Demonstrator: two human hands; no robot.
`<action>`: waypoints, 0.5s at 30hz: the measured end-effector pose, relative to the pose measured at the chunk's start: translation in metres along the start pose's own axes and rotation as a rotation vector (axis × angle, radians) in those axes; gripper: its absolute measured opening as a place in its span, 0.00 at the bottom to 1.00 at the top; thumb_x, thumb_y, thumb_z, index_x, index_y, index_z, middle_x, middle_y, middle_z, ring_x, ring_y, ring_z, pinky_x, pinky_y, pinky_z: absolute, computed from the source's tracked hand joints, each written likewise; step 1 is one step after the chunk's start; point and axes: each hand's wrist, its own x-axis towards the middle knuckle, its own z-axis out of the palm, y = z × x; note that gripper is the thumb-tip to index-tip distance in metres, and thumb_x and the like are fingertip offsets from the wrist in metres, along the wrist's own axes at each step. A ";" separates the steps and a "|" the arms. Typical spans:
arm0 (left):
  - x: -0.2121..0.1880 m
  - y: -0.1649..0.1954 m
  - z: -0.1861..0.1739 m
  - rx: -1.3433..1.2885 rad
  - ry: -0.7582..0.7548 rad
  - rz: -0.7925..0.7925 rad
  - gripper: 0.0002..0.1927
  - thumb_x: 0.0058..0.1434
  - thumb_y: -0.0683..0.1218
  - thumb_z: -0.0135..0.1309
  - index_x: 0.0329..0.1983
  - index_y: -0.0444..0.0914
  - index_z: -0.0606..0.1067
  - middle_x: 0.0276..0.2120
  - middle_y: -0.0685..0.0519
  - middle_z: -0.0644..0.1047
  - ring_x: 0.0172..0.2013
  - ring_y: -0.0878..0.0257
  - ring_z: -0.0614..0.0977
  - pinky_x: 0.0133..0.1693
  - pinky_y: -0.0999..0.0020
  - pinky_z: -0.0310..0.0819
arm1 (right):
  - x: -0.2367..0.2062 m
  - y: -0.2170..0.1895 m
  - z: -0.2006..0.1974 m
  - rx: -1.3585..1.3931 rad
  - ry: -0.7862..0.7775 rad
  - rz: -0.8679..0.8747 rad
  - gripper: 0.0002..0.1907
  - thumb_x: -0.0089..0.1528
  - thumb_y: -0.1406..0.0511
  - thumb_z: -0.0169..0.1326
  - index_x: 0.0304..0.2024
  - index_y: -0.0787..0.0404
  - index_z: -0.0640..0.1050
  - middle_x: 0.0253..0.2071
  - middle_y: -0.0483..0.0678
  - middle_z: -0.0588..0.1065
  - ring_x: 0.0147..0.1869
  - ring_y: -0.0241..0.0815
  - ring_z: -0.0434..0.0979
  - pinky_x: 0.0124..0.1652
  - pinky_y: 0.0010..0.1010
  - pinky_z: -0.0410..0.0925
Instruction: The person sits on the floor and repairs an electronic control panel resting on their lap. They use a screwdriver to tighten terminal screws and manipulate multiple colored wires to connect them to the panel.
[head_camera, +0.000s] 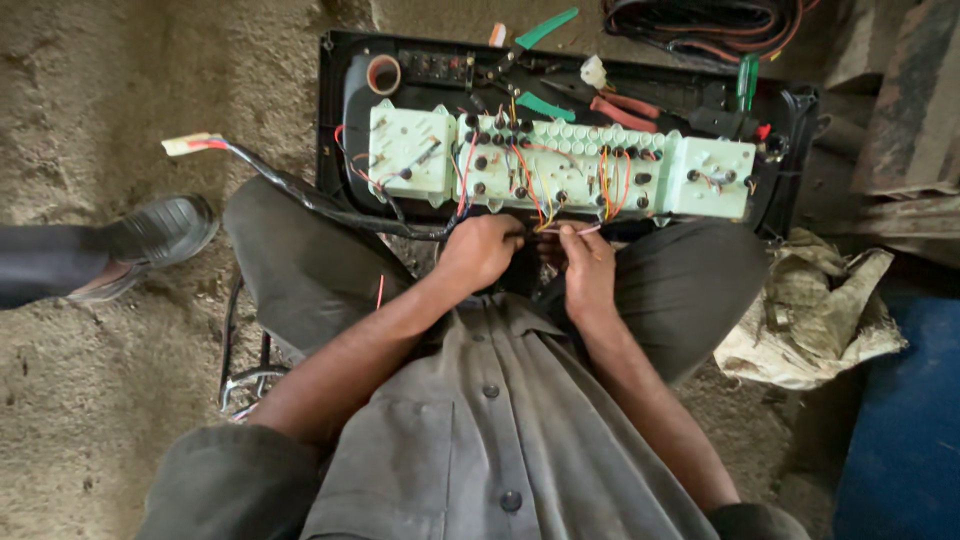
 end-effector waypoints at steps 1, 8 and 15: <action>0.000 -0.001 0.000 0.001 0.006 0.011 0.13 0.59 0.49 0.56 0.43 0.40 0.82 0.38 0.40 0.82 0.43 0.42 0.82 0.47 0.50 0.75 | 0.002 0.000 0.001 0.017 -0.003 -0.016 0.11 0.70 0.64 0.49 0.47 0.66 0.78 0.41 0.50 0.81 0.40 0.39 0.81 0.42 0.30 0.74; -0.002 -0.008 0.000 -0.031 0.029 0.088 0.16 0.59 0.50 0.57 0.46 0.37 0.81 0.41 0.39 0.82 0.45 0.42 0.82 0.48 0.51 0.75 | 0.000 0.007 0.002 0.027 0.019 -0.003 0.11 0.71 0.64 0.50 0.47 0.64 0.78 0.38 0.48 0.80 0.37 0.37 0.80 0.38 0.29 0.74; -0.005 -0.013 -0.006 -0.027 0.024 0.167 0.17 0.58 0.49 0.58 0.47 0.37 0.81 0.43 0.39 0.81 0.45 0.42 0.82 0.47 0.52 0.75 | 0.010 0.022 -0.002 -0.025 0.047 0.023 0.08 0.68 0.66 0.52 0.47 0.64 0.78 0.35 0.48 0.79 0.34 0.38 0.79 0.35 0.29 0.72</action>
